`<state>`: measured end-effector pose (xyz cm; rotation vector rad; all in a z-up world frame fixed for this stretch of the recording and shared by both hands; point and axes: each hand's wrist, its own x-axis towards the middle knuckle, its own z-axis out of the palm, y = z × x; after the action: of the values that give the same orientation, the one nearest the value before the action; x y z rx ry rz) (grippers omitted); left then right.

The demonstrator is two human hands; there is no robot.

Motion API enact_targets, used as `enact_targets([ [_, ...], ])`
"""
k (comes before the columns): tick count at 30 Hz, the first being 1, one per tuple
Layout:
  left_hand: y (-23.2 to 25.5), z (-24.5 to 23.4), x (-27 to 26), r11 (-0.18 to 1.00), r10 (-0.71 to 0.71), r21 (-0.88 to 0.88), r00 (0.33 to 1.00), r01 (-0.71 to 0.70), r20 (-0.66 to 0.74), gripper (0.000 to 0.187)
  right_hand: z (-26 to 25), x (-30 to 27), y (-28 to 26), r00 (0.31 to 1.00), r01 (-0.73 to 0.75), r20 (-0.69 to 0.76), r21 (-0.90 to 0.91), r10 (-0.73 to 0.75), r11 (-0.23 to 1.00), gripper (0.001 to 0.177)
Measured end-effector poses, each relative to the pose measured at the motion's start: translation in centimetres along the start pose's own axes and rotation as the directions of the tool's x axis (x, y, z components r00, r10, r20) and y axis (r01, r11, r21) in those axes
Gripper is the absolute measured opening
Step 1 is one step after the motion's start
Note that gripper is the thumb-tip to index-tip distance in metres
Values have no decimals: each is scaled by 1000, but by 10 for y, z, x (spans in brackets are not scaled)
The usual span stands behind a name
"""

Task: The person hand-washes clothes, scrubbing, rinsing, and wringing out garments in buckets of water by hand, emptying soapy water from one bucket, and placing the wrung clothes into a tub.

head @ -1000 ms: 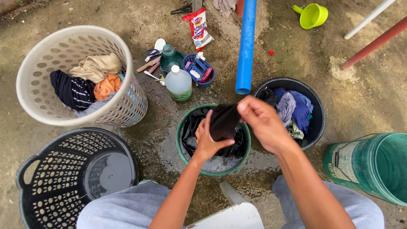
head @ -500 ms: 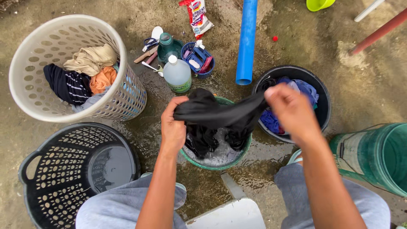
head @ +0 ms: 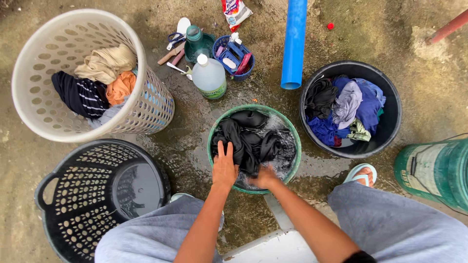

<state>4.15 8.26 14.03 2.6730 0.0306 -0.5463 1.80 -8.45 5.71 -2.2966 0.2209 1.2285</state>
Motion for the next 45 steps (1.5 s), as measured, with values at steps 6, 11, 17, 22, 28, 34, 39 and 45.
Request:
enact_targets([
  [6,-29,-23,-5,953,43,-295,994,-71,-101,69,6,33,-4,973,-107,-164,312,164,944,55],
  [11,-12,-50,-44,999,-42,-38,971,34,-235,48,-56,-29,-15,972,158,-231,495,-46,854,53],
  [17,54,-58,-81,965,-24,-261,998,7,-60,77,-129,-161,-73,938,251,-336,476,-90,843,36],
  [22,46,-40,-68,759,133,-429,762,-489,-634,41,-166,-208,-81,850,457,-519,633,-96,625,57],
  [28,23,-56,-30,899,-224,-391,560,-198,-798,26,-178,-134,-31,544,723,-824,363,-160,587,30],
  [34,43,0,-5,888,-108,-459,968,-7,-225,20,-93,-29,56,967,144,-201,-70,-156,987,20],
  [39,56,72,41,939,18,-340,996,-49,-92,82,-26,-30,23,883,163,-370,-333,-288,929,55],
  [45,-2,143,93,898,-159,-399,983,183,95,56,-29,-17,-20,919,-83,-393,-140,22,987,75],
])
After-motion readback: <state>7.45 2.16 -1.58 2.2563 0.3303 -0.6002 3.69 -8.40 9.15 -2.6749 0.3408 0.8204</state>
